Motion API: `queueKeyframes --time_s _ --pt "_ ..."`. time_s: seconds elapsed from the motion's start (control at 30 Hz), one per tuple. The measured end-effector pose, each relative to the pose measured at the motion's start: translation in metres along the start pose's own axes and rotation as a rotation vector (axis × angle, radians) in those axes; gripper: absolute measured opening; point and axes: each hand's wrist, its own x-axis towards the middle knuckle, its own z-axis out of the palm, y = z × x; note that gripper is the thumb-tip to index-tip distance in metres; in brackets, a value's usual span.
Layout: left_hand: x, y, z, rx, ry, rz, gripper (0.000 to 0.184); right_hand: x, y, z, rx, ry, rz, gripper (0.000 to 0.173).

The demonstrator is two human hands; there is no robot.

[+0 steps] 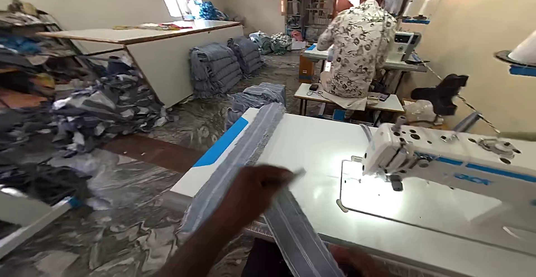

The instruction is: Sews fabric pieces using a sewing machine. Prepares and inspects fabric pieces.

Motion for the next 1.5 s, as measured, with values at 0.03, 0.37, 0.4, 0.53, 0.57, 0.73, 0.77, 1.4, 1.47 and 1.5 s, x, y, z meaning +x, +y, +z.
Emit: queueKeyframes --time_s 0.03,0.37,0.4,0.53,0.57,0.73,0.77,1.4,1.47,1.5 --pt "-0.010 0.005 0.021 -0.147 -0.190 0.057 0.015 0.008 -0.003 -0.004 0.037 0.076 -0.074 0.068" --pt "-0.038 0.035 0.106 -0.784 -0.139 -0.165 0.018 0.023 -0.024 -0.026 0.461 0.234 -0.058 0.030" --pt "-0.040 0.036 0.107 -0.790 -0.157 -0.165 0.019 0.024 -0.026 -0.032 0.461 0.238 -0.072 0.032" --pt "-0.040 0.038 0.107 -0.744 -0.163 -0.061 0.021 0.035 -0.032 -0.042 0.355 0.323 -0.166 0.014" --pt "-0.040 0.038 0.106 -0.714 -0.154 -0.017 0.021 0.036 -0.033 -0.044 0.337 0.333 -0.197 0.013" --pt "-0.036 0.033 0.102 -0.702 -0.151 0.088 0.021 0.038 -0.028 -0.048 0.328 0.313 -0.386 0.017" --pt "-0.036 0.031 0.103 -0.757 -0.163 0.088 0.021 0.038 -0.027 -0.049 0.326 0.301 -0.412 0.015" --pt "-0.039 0.049 0.115 -0.684 -0.141 0.126 0.010 0.038 -0.036 -0.060 0.145 0.344 -0.316 0.004" --pt "-0.038 0.051 0.117 -0.710 -0.098 0.120 0.010 0.038 -0.038 -0.059 0.153 0.354 -0.326 0.005" --pt "-0.037 0.052 0.119 -0.722 -0.060 0.123 0.011 0.038 -0.039 -0.059 0.152 0.361 -0.334 0.005"
